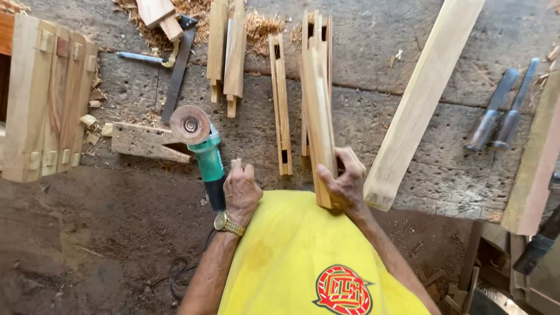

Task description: The person holds a small wooden frame with a decorative cutout, sets it on the workbench, then sorts and aligns slotted wooden slats, fitting them together by hand to dry-fit the joints of the frame. They lift the assembled slat stack, turn it over, and fit a shaped wooden piece into the slots.

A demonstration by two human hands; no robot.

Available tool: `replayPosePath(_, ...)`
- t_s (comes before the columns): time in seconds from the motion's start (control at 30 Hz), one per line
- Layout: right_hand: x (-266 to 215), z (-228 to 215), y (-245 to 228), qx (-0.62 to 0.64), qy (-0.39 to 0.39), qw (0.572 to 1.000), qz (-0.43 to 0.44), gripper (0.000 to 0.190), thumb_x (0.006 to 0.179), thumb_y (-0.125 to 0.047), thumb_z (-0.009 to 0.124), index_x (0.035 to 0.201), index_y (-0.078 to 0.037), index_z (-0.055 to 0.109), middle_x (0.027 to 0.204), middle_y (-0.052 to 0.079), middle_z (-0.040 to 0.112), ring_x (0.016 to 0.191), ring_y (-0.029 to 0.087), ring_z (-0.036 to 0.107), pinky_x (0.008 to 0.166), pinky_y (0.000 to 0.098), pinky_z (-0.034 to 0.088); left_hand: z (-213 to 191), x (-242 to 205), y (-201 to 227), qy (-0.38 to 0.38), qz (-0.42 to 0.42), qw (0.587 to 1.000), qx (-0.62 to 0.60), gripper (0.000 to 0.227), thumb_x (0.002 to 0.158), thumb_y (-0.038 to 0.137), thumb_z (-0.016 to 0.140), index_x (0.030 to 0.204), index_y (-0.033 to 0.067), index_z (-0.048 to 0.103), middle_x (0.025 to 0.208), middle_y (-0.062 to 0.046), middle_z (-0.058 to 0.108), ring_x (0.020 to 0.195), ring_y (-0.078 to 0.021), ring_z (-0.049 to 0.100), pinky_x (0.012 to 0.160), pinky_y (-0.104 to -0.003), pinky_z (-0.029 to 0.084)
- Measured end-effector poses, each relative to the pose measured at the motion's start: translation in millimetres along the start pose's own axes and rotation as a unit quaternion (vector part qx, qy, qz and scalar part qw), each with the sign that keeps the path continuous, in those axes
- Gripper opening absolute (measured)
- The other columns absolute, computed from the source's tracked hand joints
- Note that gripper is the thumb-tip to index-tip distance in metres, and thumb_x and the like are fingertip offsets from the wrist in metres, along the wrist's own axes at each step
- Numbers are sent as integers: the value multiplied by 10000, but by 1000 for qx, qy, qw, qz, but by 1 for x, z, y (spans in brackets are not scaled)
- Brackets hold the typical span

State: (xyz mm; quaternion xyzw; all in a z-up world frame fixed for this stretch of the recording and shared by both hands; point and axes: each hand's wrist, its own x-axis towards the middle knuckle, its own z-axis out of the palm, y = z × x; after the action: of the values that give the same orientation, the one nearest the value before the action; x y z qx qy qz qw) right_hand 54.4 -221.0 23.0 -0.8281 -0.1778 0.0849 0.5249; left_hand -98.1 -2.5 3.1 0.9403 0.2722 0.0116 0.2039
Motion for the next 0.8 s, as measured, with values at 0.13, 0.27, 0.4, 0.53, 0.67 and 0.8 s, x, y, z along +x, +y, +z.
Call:
replayPosePath(0.13, 22, 37, 15, -48, -15, 998, -39, 319, 775, -244, 833, 982, -69, 665, 809, 115, 561, 725, 293, 641, 614, 382, 537, -18, 1, 17, -71, -23, 982, -173, 751, 648, 70, 833, 1353, 51, 576, 1085, -203, 593, 958, -437, 677, 804, -519, 590)
replayPosePath(0.27, 39, 64, 8, -105, 11, 993, -54, 294, 761, -154, 787, 982, -49, 623, 847, 122, 537, 752, 311, 623, 641, 412, 554, -15, 11, 42, -114, -57, 931, -341, 927, 662, 29, 888, 1488, 11, 467, 1040, -226, 619, 818, -302, 698, 736, -393, 618)
replayPosePath(0.4, 41, 75, 17, -137, -27, 989, -52, 331, 795, -195, 794, 1006, -31, 599, 872, 137, 520, 781, 351, 641, 671, 479, 554, -5, 21, 53, -94, -30, 934, -342, 1028, 636, 56, 903, 1532, 42, 399, 1026, -197, 581, 696, -285, 718, 625, -393, 632)
replayPosePath(0.53, 36, 59, -8, -149, -89, 983, -62, 798, 866, -559, 800, 1251, 90, 540, 928, 240, 551, 773, 340, 672, 613, 474, 627, -15, 25, 58, -93, -13, 951, -293, 1146, 570, 61, 942, 1555, 66, 358, 1068, -234, 570, 799, -381, 717, 706, -483, 641)
replayPosePath(0.67, 9, 28, 33, -69, -17, 997, -41, 427, 864, -266, 840, 1171, -16, 682, 827, 110, 592, 669, 227, 657, 509, 318, 573, -24, 28, 64, -112, -13, 953, -283, 1239, 547, 136, 977, 1586, 91, 305, 1113, -242, 569, 859, -428, 711, 774, -531, 622)
replayPosePath(0.8, -22, 2, 69, -91, 28, 995, 17, 524, 793, 30, 766, 1268, -14, 549, 912, 144, 566, 629, 228, 654, 512, 340, 586, -33, 27, 77, -115, -14, 968, -223, 1319, 561, 118, 1005, 1614, 71, 213, 1135, -303, 564, 921, -461, 707, 861, -574, 614)
